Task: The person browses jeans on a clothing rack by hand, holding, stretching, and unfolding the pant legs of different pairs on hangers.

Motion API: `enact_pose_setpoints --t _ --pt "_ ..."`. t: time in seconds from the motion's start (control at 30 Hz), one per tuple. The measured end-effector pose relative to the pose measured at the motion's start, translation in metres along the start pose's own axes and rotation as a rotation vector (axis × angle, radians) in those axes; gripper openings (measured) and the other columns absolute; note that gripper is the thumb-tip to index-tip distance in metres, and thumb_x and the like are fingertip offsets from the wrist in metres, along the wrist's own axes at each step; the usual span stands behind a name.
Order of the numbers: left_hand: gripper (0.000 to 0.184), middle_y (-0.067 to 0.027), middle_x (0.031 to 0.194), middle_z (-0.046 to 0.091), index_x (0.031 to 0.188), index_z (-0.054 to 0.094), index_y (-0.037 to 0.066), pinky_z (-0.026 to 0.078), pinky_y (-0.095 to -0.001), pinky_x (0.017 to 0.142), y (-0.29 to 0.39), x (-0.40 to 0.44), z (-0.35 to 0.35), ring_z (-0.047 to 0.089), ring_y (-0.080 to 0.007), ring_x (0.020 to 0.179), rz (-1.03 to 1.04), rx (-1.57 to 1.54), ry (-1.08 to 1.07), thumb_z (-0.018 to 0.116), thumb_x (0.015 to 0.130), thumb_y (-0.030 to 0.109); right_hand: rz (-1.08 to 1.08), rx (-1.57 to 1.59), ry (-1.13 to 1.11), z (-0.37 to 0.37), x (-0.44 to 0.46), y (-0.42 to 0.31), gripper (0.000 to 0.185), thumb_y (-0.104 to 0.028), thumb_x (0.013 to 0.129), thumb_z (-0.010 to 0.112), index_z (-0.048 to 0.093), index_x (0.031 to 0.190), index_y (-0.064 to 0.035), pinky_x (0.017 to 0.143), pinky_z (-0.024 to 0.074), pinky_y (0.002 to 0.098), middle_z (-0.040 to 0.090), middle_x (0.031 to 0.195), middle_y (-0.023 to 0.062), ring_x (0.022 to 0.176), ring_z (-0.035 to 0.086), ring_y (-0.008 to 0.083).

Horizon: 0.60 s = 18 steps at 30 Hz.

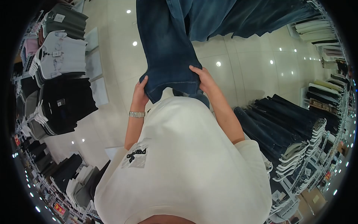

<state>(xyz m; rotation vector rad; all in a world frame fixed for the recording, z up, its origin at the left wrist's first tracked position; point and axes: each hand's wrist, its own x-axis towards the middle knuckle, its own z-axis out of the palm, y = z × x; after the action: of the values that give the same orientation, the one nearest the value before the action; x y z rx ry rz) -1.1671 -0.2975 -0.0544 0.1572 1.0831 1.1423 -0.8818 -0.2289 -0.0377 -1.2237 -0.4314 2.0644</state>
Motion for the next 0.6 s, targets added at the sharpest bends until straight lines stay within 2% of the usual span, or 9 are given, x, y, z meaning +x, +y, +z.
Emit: enact_pose_setpoints --t 0.17,0.27,0.37,0.47,0.57,0.6 --pt "0.040 -0.0159 0.119 0.066 0.127 0.055 -0.006 0.056 -0.0328 0.087 0.003 0.005 0.004 0.068 -0.0220 0.100 0.121 0.114 0.082 0.058 0.100 0.023 -0.039 -0.080 0.108 -0.002 0.003 0.002 0.044 -0.026 0.090 0.070 0.060 0.118 0.0074 0.089 0.0545 0.0358 0.068 0.113 0.0148 0.101 0.067 0.0240" --pt "0.041 -0.0158 0.120 0.065 0.129 0.053 -0.005 0.055 -0.0331 0.089 0.005 0.004 0.007 0.067 -0.0222 0.103 0.097 0.106 0.071 0.058 0.100 0.023 -0.066 0.014 0.099 -0.003 0.000 0.002 0.046 -0.026 0.090 0.071 0.059 0.118 0.0075 0.089 0.0543 0.0351 0.067 0.113 0.0151 0.100 0.067 0.0236" --pt "0.044 -0.0154 0.123 0.064 0.131 0.051 -0.005 0.054 -0.0340 0.093 0.001 0.000 0.011 0.066 -0.0230 0.106 -0.016 -0.022 0.000 0.059 0.099 0.024 -0.041 0.081 0.072 -0.003 -0.006 -0.002 0.043 -0.025 0.091 0.070 0.059 0.118 0.0073 0.090 0.0537 0.0343 0.067 0.113 0.0146 0.099 0.067 0.0226" --pt "0.037 -0.0134 0.119 0.066 0.124 0.056 -0.003 0.053 -0.0364 0.092 -0.017 -0.005 0.008 0.066 -0.0236 0.103 -0.173 -0.042 -0.024 0.062 0.097 0.021 0.012 -0.024 0.113 -0.012 -0.006 0.009 0.039 -0.023 0.092 0.067 0.060 0.118 0.0056 0.089 0.0533 0.0331 0.068 0.112 0.0123 0.098 0.067 0.0208" --pt "0.049 -0.0135 0.123 0.064 0.131 0.052 -0.003 0.052 -0.0382 0.098 -0.044 -0.005 -0.004 0.064 -0.0243 0.110 -0.205 0.052 0.007 0.063 0.096 0.029 -0.010 -0.159 0.131 -0.036 0.006 0.035 0.034 -0.020 0.094 0.064 0.061 0.119 0.0036 0.087 0.0529 0.0315 0.069 0.109 0.0105 0.097 0.066 0.0189" --pt "0.041 -0.0103 0.115 0.067 0.125 0.056 0.002 0.054 -0.0375 0.090 -0.046 -0.007 -0.004 0.065 -0.0200 0.102 -0.197 0.079 0.035 0.063 0.096 0.030 -0.037 -0.156 0.149 -0.038 0.005 0.038 0.033 -0.019 0.095 0.063 0.061 0.119 0.0035 0.087 0.0527 0.0312 0.069 0.109 0.0104 0.096 0.066 0.0185"
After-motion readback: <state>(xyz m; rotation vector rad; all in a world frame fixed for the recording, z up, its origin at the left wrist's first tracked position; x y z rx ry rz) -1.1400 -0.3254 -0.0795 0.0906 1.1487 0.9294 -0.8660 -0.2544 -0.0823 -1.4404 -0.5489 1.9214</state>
